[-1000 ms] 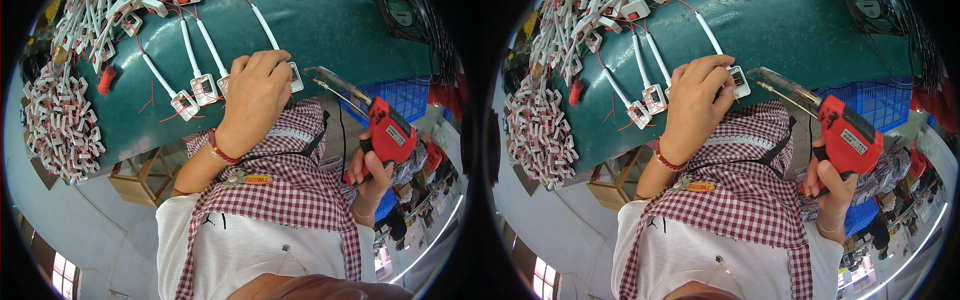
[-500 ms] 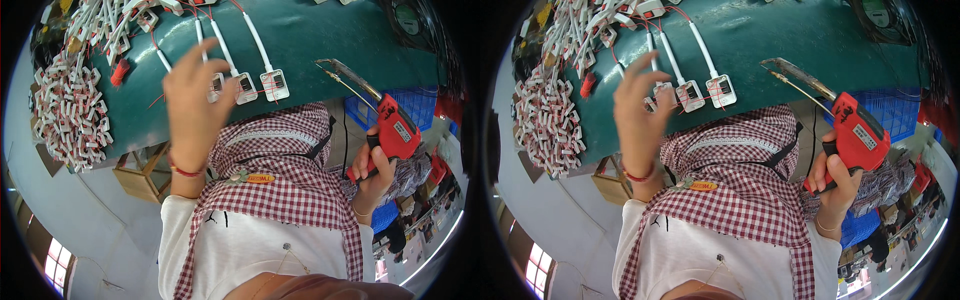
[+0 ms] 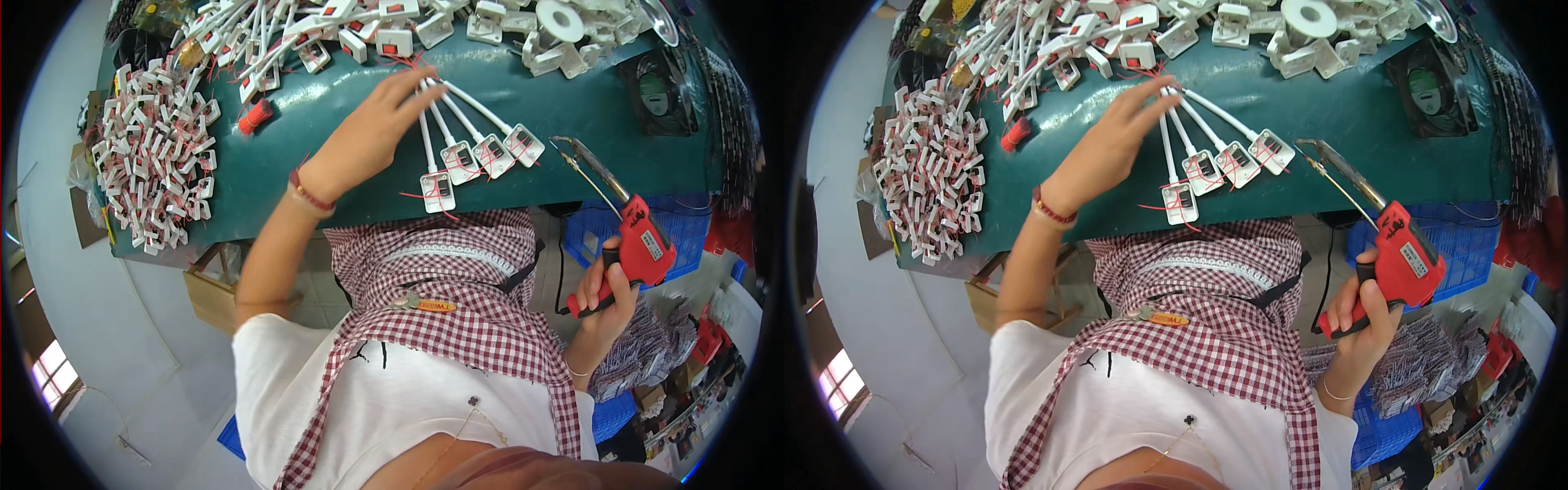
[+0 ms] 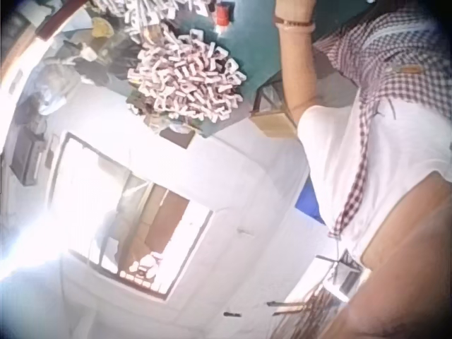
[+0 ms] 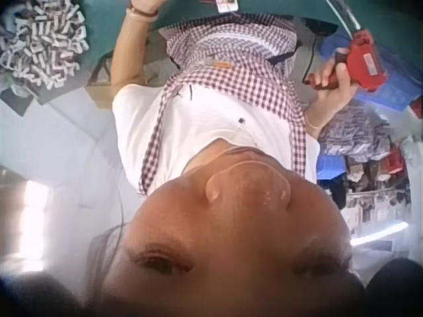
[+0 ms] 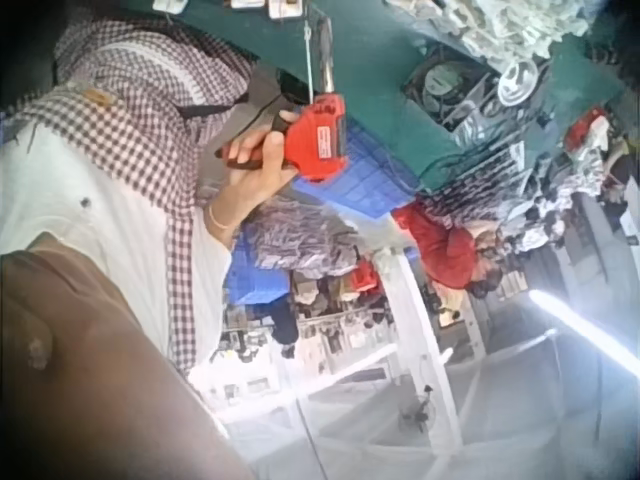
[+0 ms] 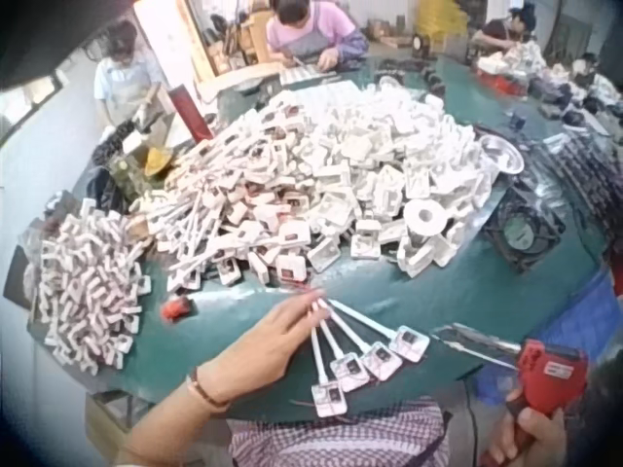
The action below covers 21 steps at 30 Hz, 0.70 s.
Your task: The person solders electronic components onto small plastic fixtures at a workbench with a soldering iron, connecting wires to circuit boards.
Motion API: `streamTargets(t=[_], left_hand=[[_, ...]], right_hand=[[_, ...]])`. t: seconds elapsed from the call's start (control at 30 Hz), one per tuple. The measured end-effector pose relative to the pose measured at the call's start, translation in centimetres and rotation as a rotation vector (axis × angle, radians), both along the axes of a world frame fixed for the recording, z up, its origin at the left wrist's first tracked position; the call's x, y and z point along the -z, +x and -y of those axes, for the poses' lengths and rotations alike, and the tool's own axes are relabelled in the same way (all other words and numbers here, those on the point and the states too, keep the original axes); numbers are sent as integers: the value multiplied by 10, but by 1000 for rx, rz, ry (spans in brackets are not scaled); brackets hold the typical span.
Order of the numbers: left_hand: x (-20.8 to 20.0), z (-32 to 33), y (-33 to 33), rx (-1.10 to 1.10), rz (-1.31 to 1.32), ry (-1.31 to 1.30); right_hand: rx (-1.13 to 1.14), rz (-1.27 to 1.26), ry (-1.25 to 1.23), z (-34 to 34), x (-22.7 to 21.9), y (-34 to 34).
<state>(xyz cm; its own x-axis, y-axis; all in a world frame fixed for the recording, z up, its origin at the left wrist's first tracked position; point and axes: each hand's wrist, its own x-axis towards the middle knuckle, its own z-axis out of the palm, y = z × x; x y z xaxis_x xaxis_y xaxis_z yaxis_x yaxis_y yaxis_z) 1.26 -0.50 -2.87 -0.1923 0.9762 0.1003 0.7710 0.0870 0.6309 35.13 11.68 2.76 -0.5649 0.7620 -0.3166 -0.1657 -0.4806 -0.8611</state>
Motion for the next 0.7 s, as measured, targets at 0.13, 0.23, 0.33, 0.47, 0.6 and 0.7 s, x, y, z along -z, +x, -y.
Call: streamTargets(t=[0.13,0.23,0.33,0.47,0.6,0.7], left_hand=[[9,-38,-25,380,-529,-5],[14,-65,-33,592,-416,-126],[26,-62,-32,648,-502,-20],[30,-39,-34,622,-668,76],[22,-7,-30,472,-687,145],[-22,18,-39,409,-654,71]], right_hand=[[57,15,18,-3,2,3],[125,39,13,2,0,1],[136,-12,8,6,7,13],[134,-44,6,4,9,20],[109,-122,1,-7,15,18],[72,-127,31,-15,11,5]])
